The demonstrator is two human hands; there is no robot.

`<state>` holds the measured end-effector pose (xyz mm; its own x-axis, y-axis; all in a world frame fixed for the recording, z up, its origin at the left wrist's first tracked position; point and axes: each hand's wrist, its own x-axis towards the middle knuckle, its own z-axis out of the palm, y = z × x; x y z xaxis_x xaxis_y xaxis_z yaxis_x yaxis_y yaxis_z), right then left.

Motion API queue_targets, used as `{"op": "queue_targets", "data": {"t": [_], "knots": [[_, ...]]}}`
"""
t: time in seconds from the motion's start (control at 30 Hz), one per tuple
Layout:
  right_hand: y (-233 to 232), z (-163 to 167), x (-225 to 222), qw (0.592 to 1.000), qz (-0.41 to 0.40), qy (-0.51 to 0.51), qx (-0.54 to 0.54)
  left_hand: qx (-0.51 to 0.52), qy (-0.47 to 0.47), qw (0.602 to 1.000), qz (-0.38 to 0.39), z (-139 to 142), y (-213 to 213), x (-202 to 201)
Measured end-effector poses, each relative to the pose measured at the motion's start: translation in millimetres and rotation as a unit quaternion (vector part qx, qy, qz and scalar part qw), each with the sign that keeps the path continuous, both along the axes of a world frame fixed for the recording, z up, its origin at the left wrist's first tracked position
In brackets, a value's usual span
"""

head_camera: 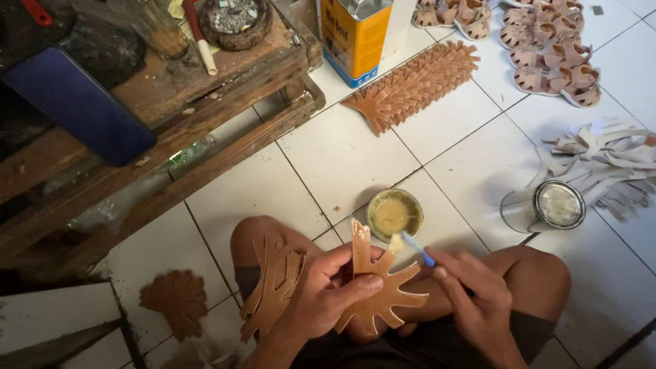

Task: The person sits on the floor of a leather workshop and uses a toothbrush to spread glue from a small bowl onto cut leather pieces shaped like tree branches. They coat one piece, set it on a growing row of finished pieces on the floor, pick up the next uncoated piece, and repeat the brushing on both sides.

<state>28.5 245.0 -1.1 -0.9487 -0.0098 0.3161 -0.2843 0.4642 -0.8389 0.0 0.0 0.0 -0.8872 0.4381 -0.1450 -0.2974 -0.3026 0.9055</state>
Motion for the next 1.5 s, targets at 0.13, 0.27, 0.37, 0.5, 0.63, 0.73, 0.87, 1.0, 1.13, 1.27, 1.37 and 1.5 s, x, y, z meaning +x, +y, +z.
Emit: {"op": "queue_targets", "data": {"t": [0.13,0.27,0.37,0.5,0.63,0.73,0.87,1.0,1.13,1.27,1.37,1.5], "knots": [[12.6,-8.8,4.0,0.999,-0.031,-0.013,-0.010,0.019,-0.016,1.000,0.005,-7.5,0.5,-4.1],[19.0,-23.4,-13.7,0.999,-0.017,-0.025,0.030,-0.002,0.038,0.999,0.001,-8.6,3.5,-10.8],[22.3,-31.4,-28.6,0.995,-0.085,-0.007,-0.060,0.043,-0.124,0.988,0.085,-4.4,1.9,-11.8],[28.5,-24.3,-21.8,0.983,-0.123,-0.064,-0.122,0.060,-0.063,0.996,0.027,-7.7,7.2,-15.9],[33.3,-15.4,-14.3,1.000,0.003,0.017,0.021,0.000,-0.049,0.997,0.058,-15.2,11.2,-18.9],[22.9,-14.8,-20.7,0.999,-0.017,-0.027,0.032,0.011,-0.036,0.998,0.041,-10.3,13.7,-22.6],[21.5,-10.9,-29.7,0.998,-0.039,-0.038,0.036,0.018,-0.033,0.999,0.025,-2.8,13.7,-28.0],[25.9,-11.9,-33.7,1.000,0.024,-0.001,0.017,-0.010,-0.025,0.999,0.026,-1.8,16.9,-34.1],[37.0,-30.3,-52.1,0.999,-0.050,-0.008,-0.008,0.020,-0.017,0.999,0.042,-6.9,15.2,-37.3],[51.8,-40.9,-49.6,0.953,-0.167,-0.131,-0.216,0.113,-0.063,0.987,0.100,-14.8,19.3,-39.5],[53.2,-39.1,-39.5,0.973,-0.112,-0.076,-0.187,0.137,-0.108,0.975,0.136,-19.6,32.3,-41.3],[42.0,-26.3,-32.5,0.998,-0.023,-0.019,-0.050,0.144,-0.141,0.965,0.166,-19.8,43.0,-43.7]]}}
